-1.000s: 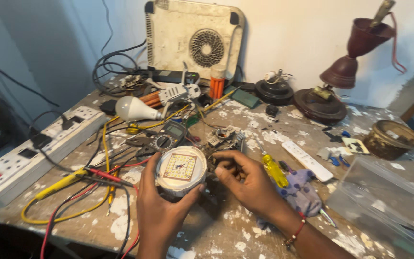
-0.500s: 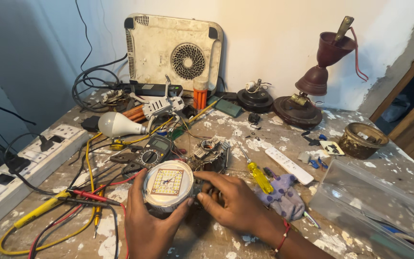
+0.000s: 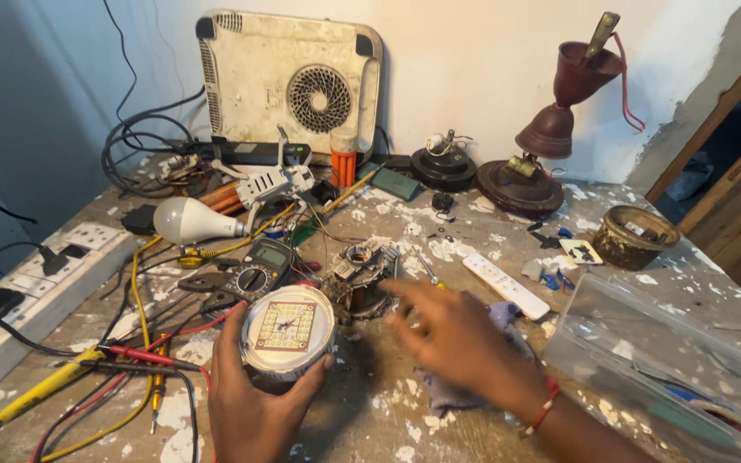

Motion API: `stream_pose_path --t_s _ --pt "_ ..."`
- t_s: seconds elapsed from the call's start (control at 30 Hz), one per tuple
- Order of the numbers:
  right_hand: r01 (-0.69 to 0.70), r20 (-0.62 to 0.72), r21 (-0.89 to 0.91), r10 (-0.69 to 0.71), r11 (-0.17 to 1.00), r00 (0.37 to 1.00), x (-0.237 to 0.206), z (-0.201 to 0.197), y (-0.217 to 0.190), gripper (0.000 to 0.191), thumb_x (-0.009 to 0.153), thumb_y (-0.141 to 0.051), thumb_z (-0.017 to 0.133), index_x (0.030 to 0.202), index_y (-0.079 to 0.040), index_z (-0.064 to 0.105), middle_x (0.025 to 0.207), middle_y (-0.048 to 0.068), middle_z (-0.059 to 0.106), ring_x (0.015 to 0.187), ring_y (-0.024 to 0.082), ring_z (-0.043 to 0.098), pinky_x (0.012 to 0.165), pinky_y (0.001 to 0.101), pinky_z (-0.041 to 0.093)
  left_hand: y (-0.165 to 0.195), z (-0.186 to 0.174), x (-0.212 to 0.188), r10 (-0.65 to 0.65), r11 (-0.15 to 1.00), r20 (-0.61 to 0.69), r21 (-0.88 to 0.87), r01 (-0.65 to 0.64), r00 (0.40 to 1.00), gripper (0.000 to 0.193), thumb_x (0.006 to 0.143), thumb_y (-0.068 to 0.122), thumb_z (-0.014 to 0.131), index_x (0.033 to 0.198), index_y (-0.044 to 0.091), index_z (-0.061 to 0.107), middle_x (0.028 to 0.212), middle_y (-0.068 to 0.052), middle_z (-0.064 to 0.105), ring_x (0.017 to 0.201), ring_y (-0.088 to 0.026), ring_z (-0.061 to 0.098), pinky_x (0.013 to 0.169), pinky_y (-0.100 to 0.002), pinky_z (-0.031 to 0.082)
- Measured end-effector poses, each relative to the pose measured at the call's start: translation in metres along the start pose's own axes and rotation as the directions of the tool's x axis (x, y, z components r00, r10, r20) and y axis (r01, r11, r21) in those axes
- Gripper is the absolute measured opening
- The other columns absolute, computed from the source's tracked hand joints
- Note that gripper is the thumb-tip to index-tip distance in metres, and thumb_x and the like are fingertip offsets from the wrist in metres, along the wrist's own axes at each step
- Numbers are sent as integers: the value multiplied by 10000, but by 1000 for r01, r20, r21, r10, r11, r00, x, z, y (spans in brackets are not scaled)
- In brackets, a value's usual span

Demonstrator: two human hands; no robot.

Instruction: The person pries open the diffuser of a round LED bulb with a yellow-handled screwdriver, working it around the rim to separate the cover from the housing. They then lift out the LED circuit board, handle the driver board and its wires, and wipe parts with a cloth on the workbench.

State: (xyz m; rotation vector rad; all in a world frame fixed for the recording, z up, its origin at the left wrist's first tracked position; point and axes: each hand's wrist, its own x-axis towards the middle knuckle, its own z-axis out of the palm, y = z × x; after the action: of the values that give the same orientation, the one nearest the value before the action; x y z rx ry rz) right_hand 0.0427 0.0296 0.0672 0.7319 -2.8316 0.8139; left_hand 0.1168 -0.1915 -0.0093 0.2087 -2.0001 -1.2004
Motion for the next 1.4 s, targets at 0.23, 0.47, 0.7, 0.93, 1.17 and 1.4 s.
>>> stream_pose_path --t_s 0.23,0.47,0.7,0.93,1.17,1.4 --pt "-122 -107 -185 103 975 989 17 -46 54 279 898 -230 678 1144 -104 723 1022 116 789 865 248 786 785 400 597 3 0 -1 16 999 0 -29 -16 1000 1076 553 269 955 1441 -41 431 1306 -236 599 1180 -309 635 987 -409 498" --pt "-151 -58 -151 144 977 988 49 -7 58 206 829 -269 740 937 -94 760 876 106 792 809 275 767 752 412 584 7 -1 0 -13 999 9 -52 14 1000 1073 546 262 956 1430 -46 432 1304 -225 609 1183 -303 643 992 -405 500" --pt "-215 -76 -239 202 947 976 121 38 86 260 785 -309 767 817 -51 779 842 213 741 842 367 732 798 446 577 2 -4 4 35 998 8 -52 -35 999 1089 538 267 963 1430 -57 428 1314 -234 599 1198 -316 628 1003 -410 488" --pt "-319 30 -291 341 902 939 167 62 116 344 695 -251 807 854 47 743 881 272 733 870 378 750 809 437 592 -4 -6 6 35 998 19 -44 -34 999 1104 542 300 967 1431 -62 423 1331 -242 585 1215 -335 608 1012 -425 471" --pt "-369 101 -347 426 862 899 158 55 103 416 738 -309 796 902 70 754 939 274 752 903 377 761 836 429 591 -2 -9 5 26 998 32 -62 -24 999 1098 560 288 960 1444 -63 411 1324 -246 587 1211 -336 611 1013 -422 470" --pt "-307 48 -452 366 838 929 118 37 82 405 766 -306 780 963 46 750 1033 278 733 1006 412 718 895 458 571 -4 -5 1 -38 956 106 -285 67 994 1101 607 263 923 1494 -47 350 1294 -221 635 1167 -272 668 991 -383 519"
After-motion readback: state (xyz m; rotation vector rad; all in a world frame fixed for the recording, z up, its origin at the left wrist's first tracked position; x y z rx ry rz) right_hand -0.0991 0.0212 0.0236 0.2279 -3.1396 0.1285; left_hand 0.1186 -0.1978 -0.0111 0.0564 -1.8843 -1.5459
